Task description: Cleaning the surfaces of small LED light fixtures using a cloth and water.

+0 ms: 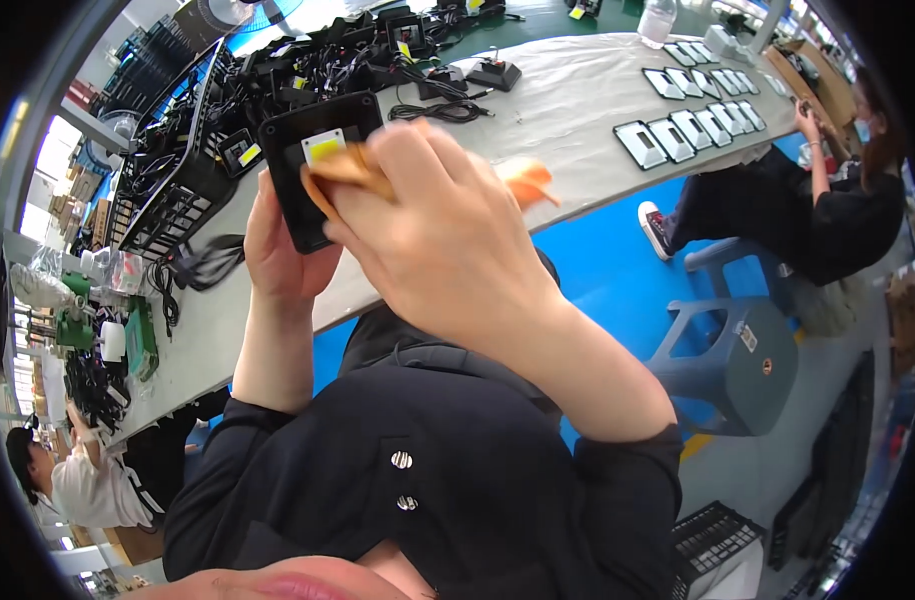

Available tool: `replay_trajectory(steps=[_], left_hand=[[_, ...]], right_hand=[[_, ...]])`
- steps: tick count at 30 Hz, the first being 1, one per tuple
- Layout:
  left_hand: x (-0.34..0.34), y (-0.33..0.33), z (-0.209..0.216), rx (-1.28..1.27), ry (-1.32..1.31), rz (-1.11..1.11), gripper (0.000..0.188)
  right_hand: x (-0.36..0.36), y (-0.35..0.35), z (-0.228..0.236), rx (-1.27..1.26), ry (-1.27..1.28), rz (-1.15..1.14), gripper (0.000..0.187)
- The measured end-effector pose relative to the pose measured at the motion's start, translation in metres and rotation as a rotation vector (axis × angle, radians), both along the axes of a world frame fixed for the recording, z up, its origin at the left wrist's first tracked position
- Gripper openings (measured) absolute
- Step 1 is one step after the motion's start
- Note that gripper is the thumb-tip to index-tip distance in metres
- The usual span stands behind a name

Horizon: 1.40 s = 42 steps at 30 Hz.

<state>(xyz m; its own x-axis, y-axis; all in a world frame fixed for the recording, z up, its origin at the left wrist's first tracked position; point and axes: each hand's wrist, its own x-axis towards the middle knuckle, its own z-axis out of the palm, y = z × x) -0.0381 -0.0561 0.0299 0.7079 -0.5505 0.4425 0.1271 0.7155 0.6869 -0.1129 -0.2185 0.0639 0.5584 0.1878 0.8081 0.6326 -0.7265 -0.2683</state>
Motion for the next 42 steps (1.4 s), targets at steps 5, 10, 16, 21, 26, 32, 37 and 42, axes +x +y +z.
replay_trajectory(steps=[5,10,16,21,26,32,37,42], left_hand=[[-0.005,-0.005,-0.012,0.009,0.037,-0.072,0.049],[0.005,-0.001,-0.01,-0.061,-0.031,-0.174,0.053],[-0.012,-0.018,-0.006,-0.126,0.107,-0.268,0.055],[-0.011,-0.017,-0.004,-0.033,0.166,-0.288,0.054],[-0.015,-0.022,-0.013,0.014,0.386,-0.399,0.053],[-0.022,-0.016,-0.016,0.585,0.491,-0.567,0.069],[-0.027,-0.018,-0.027,0.821,-0.953,0.76,0.055],[-0.003,-0.071,-0.038,0.952,-1.294,0.808,0.092]], right_hand=[[-0.018,-0.013,-0.003,0.078,0.121,0.029,0.023],[-0.014,-0.009,0.009,-0.07,0.136,0.019,0.022],[-0.02,-0.029,0.001,-0.005,0.094,0.065,0.033],[-0.022,-0.028,0.014,-0.146,0.169,0.032,0.05],[-0.015,-0.036,-0.016,-0.161,-0.095,-0.018,0.044],[0.011,-0.069,-0.02,0.382,0.508,0.066,0.032],[0.031,-0.102,-0.04,0.867,1.056,0.16,0.039],[0.03,-0.105,-0.043,0.876,1.02,0.157,0.038]])
